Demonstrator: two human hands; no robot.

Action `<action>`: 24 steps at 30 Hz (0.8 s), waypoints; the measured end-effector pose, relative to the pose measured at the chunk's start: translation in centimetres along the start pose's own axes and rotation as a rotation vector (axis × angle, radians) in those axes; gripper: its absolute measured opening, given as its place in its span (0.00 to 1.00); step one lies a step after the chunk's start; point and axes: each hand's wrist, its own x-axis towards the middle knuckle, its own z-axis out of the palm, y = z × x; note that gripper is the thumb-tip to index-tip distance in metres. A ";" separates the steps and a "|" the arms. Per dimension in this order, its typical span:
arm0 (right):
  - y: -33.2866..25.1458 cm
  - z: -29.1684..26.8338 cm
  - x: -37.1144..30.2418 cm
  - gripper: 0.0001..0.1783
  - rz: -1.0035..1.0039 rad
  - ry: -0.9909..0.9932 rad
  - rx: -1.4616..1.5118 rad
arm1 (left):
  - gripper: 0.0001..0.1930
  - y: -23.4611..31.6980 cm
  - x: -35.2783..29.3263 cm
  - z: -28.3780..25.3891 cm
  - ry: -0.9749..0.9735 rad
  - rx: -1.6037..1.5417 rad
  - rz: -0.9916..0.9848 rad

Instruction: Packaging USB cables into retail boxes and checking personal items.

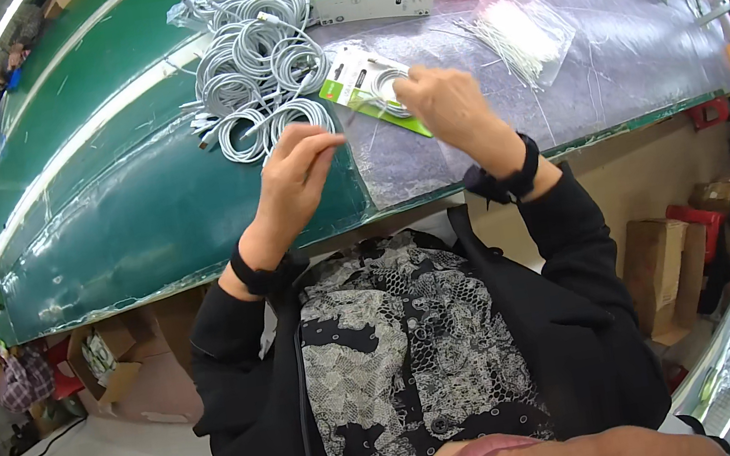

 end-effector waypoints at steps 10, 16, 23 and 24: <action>-3.1 -2.3 -4.8 0.06 -0.063 -0.016 0.279 | 0.10 -2.7 0.3 2.5 -0.248 0.013 0.066; -3.6 -4.2 -5.3 0.04 0.026 -0.041 0.538 | 0.12 -2.8 -0.2 2.1 -0.547 -0.644 -0.525; -3.2 -5.7 -5.8 0.03 0.072 0.047 0.861 | 0.17 -3.1 -2.5 5.3 -0.321 -0.426 -0.313; -3.1 -5.9 -6.1 0.03 0.077 0.039 0.919 | 0.16 -2.4 -2.2 5.4 -0.291 -0.410 -0.301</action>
